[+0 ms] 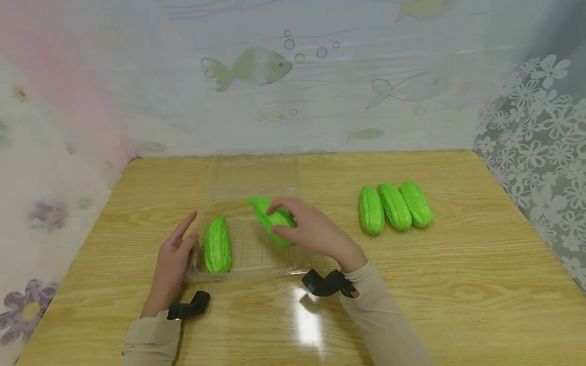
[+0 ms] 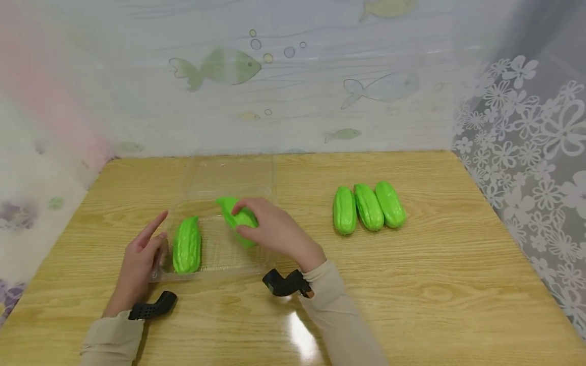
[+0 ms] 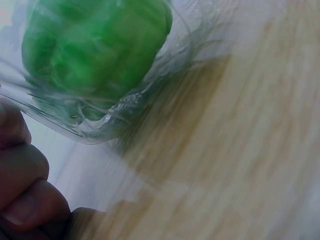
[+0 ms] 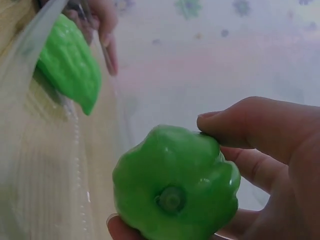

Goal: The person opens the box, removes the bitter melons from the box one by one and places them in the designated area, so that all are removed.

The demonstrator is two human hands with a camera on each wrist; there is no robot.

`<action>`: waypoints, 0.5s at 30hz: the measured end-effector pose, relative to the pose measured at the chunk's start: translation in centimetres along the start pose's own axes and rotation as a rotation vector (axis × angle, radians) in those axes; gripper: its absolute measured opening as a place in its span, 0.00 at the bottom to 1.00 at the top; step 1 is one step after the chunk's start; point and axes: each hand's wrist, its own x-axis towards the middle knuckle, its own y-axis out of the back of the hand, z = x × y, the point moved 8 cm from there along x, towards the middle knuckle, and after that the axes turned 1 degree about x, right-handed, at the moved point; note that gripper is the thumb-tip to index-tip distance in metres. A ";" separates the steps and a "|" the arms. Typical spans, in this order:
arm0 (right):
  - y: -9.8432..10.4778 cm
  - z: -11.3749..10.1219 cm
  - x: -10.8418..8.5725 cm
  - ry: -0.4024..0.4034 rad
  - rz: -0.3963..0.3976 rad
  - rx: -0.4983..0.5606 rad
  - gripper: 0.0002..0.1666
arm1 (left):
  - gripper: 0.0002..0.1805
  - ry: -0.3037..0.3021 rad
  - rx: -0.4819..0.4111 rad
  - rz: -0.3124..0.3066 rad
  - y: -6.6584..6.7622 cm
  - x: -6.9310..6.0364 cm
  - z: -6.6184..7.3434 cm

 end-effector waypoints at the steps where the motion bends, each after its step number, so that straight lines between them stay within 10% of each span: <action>1: 0.2 0.1 -0.1 -0.006 0.003 0.006 0.16 | 0.24 -0.003 -0.001 -0.002 0.0 0.0 0.1; 15: 3.2 2.3 -1.0 -0.097 0.073 0.057 0.16 | 0.24 0.016 0.000 -0.005 0.0 0.0 0.0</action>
